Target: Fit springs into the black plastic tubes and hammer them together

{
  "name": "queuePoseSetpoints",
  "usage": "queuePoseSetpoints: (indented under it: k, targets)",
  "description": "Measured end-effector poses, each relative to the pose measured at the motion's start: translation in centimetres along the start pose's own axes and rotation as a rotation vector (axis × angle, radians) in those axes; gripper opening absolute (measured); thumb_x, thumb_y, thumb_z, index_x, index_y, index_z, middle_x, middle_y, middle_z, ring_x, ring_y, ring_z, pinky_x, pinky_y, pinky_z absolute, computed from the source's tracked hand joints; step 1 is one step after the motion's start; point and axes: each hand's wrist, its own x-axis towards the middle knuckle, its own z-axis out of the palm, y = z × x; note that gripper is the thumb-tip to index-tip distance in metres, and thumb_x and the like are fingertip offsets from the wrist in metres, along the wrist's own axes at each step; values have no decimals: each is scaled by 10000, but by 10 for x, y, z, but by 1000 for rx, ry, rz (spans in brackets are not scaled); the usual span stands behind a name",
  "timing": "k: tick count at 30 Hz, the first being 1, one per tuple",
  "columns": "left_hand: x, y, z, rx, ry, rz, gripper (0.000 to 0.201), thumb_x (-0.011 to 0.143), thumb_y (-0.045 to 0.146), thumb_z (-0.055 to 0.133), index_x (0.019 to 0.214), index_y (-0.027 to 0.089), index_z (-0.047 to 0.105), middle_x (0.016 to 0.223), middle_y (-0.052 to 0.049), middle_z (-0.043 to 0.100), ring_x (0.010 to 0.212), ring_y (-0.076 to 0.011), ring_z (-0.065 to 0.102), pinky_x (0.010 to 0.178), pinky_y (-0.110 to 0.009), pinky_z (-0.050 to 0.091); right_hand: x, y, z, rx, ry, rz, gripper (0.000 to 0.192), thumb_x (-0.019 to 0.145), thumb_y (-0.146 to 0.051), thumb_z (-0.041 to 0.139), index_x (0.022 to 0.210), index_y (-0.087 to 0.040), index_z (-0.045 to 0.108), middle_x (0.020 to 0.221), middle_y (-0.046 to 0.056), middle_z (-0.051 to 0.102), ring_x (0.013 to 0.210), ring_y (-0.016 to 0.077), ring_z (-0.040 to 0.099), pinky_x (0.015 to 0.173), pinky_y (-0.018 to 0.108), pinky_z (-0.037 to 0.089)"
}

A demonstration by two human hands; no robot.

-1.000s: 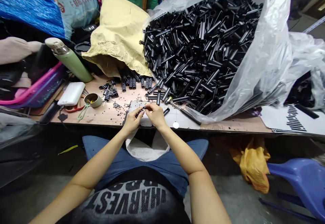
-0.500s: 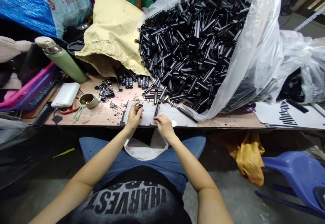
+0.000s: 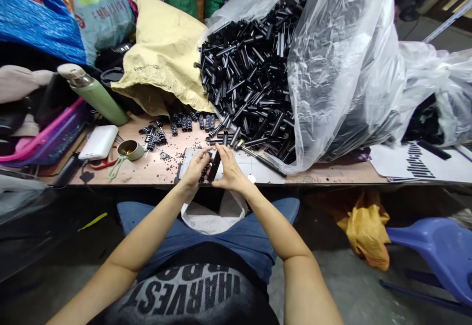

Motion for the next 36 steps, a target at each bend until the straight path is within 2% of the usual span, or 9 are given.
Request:
queuePoseSetpoints:
  k: [4, 10, 18, 23, 25, 28, 30, 33, 36]
  targets:
    - [1, 2, 2, -201, 2, -74, 374, 839, 461, 566, 1074, 172, 604, 665, 6, 597, 444, -89, 524, 411, -204, 418, 2, -2, 6, 109, -4, -113, 1120, 613, -245, 753, 1502, -196, 73, 1523, 149, 230, 1432, 305, 188, 1175, 476, 229]
    - [0, 3, 13, -232, 48, -143, 402, 814, 487, 612, 1040, 156, 577, 570, 26, 560, 436, -128, 576, 413, -222, 462, 4, 3, 15, 145, -10, -132, 1077, 614, -196, 752, 1485, -182, 118, 1516, 176, 220, 1437, 293, 182, 1177, 468, 219]
    - [4, 4, 12, -197, 56, -267, 316, 804, 451, 639, 815, 141, 579, 572, 13, 560, 422, -105, 559, 395, -203, 458, 2, 7, 23, 159, -7, 10, 1082, 573, -250, 806, 1458, -193, 187, 1442, 179, 330, 1385, 290, 298, 1155, 469, 269]
    - [10, -5, 5, -96, 53, -319, 329, 838, 457, 594, 819, 129, 601, 569, -9, 563, 447, -116, 559, 451, -232, 481, -4, 12, 35, 150, 26, 85, 1090, 561, -286, 814, 1451, -164, 196, 1436, 193, 330, 1372, 297, 318, 1145, 460, 296]
    - [10, -14, 3, 54, 39, -197, 352, 856, 459, 565, 928, 124, 644, 684, -50, 612, 560, -146, 608, 560, -290, 527, -7, 17, 45, 111, 79, 117, 1084, 548, -270, 805, 1445, -154, 207, 1421, 195, 350, 1360, 307, 331, 1136, 476, 308]
    - [5, -33, 1, 512, 42, 186, 388, 829, 337, 617, 1163, 140, 630, 962, -109, 619, 866, -210, 623, 808, -374, 518, -12, 28, 60, 25, 154, 169, 1009, 589, -232, 749, 1439, -130, 215, 1407, 209, 361, 1351, 320, 332, 1123, 512, 313]
    - [2, -46, -1, 836, 23, 386, 452, 818, 220, 612, 1260, 134, 578, 1045, -130, 589, 976, -235, 577, 883, -396, 482, -16, 35, 62, -25, 146, 185, 925, 651, -203, 686, 1441, -126, 212, 1404, 210, 369, 1346, 311, 339, 1110, 510, 329]
    - [6, -56, -12, 1140, -86, 529, 410, 878, 131, 482, 1282, 120, 554, 1029, -144, 599, 955, -227, 566, 860, -379, 474, -25, 48, 42, -162, 97, 234, 792, 738, -235, 639, 1426, -129, 261, 1388, 192, 409, 1311, 299, 377, 1075, 491, 365]
    - [12, -54, -26, 1324, -221, 634, 381, 916, 117, 403, 1256, 152, 571, 1076, -143, 623, 947, -219, 572, 835, -368, 452, -33, 69, 3, -516, 171, 533, 483, 844, -303, 568, 1261, -77, 478, 1245, 226, 514, 1200, 356, 445, 966, 533, 399]
